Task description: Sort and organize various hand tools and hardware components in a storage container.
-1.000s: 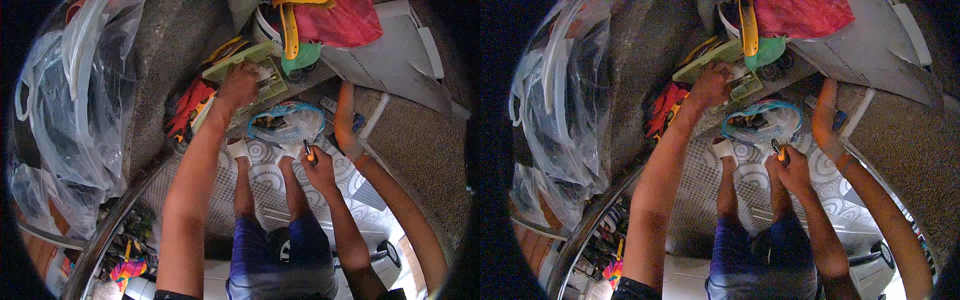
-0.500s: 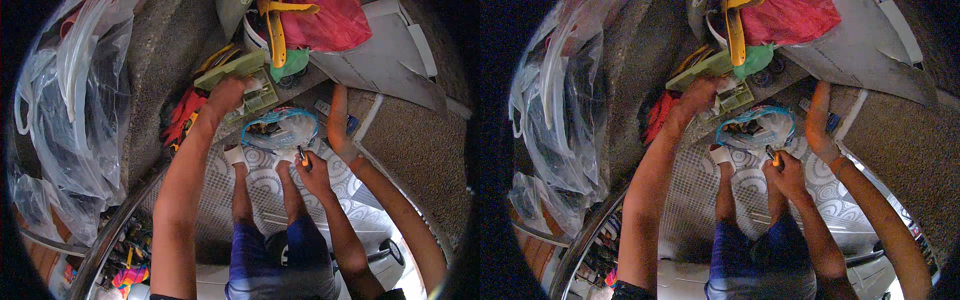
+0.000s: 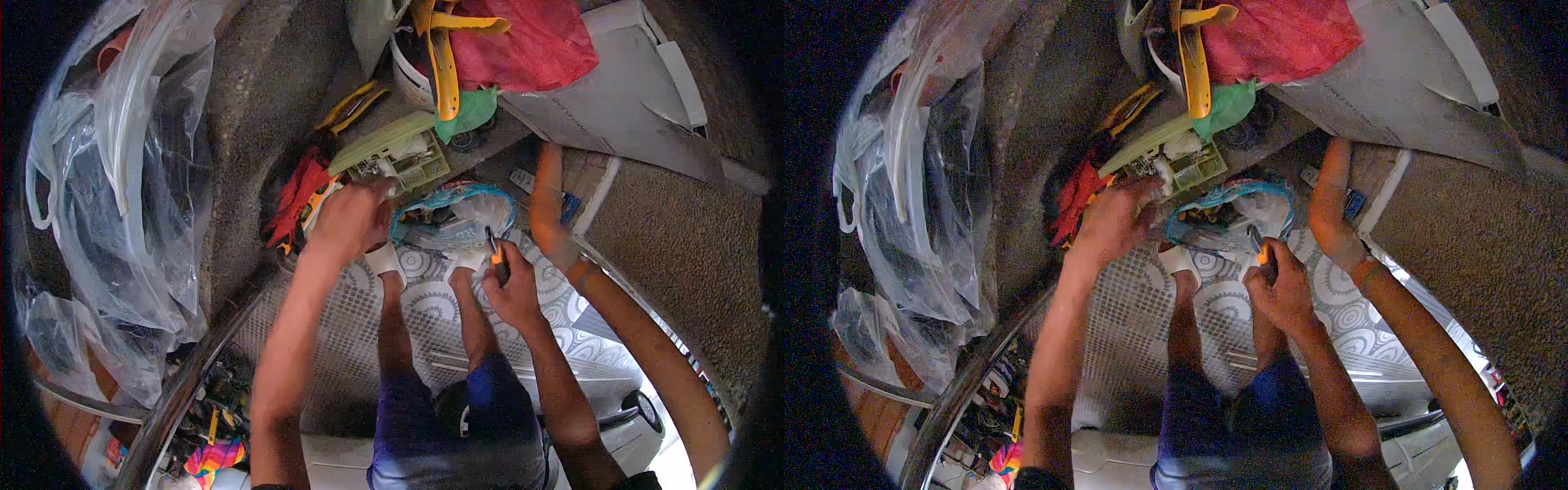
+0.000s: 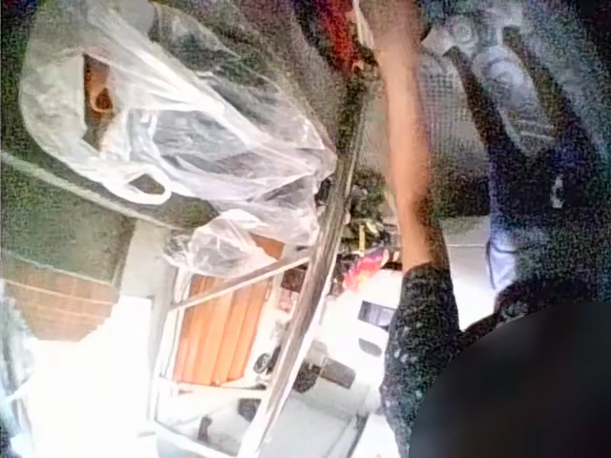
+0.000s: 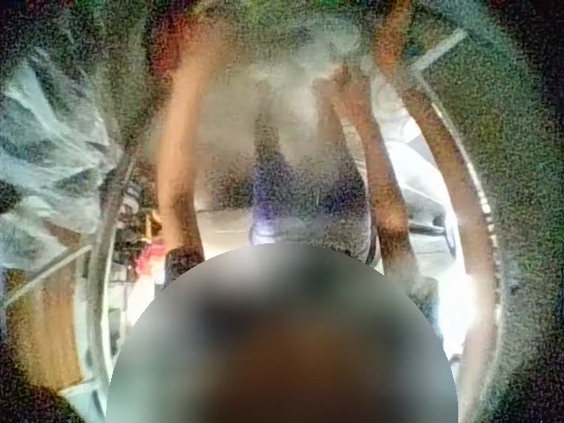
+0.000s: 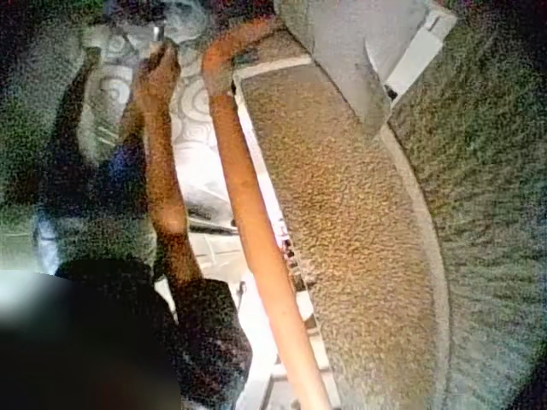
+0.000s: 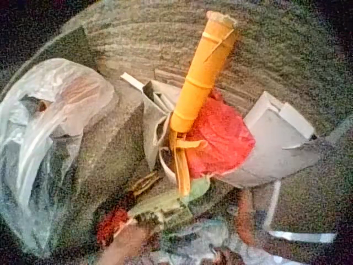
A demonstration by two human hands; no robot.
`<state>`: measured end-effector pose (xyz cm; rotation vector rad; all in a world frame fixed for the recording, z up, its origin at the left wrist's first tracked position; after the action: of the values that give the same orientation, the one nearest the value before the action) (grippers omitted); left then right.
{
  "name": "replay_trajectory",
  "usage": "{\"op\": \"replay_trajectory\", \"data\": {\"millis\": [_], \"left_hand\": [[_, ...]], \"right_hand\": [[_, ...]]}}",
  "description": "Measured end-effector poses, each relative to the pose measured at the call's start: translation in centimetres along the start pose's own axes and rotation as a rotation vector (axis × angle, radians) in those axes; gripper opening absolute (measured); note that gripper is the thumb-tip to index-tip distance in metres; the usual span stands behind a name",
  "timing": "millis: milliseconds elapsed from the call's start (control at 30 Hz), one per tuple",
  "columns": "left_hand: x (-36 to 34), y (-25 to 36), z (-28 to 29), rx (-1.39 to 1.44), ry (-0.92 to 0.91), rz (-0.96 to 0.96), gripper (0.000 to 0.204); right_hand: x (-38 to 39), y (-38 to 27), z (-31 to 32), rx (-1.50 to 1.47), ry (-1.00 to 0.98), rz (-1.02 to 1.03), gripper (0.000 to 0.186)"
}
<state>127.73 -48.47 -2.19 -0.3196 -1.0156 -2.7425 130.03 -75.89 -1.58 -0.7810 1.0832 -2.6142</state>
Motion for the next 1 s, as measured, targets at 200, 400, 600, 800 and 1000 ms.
{"op": "replay_trajectory", "data": {"millis": [200, 400, 600, 800, 1000], "left_hand": [[1.6, 1.5, 5.2, -0.173, 0.751, 0.0, 0.026], [1.2, -2.9, -2.5, -0.039, 0.521, -0.021, 0.022], [1.5, -6.3, -6.6, 0.081, 0.551, 0.005, 0.019], [0.3, -6.1, -7.1, -0.108, 0.36, 0.045, 0.025], [4.8, -4.7, -4.4, 0.206, 0.867, 0.176, 0.022]], "right_hand": [[-0.3, -1.4, -0.1, -0.074, -0.105, 0.012, 0.032], [1.7, 2.4, -0.4, -0.258, -0.228, -0.281, 0.038], [2.5, 0.8, 0.7, -0.611, -0.222, -0.397, 0.048], [1.7, -0.3, 2.2, -0.176, -0.218, -0.231, 0.04], [-1.1, -1.4, 0.7, -0.07, -0.258, -0.198, 0.035]]}}
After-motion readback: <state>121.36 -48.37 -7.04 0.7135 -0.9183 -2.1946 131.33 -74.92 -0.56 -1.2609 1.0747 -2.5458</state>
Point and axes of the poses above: each hand's wrist, its own x-axis away from the middle knuckle, its own z-axis out of the back of the hand, y = z × x, the point moved 6 cm from there along -x, towards the middle knuckle, and after that the axes turned 6 degrees about y, right-handed, at the moved point
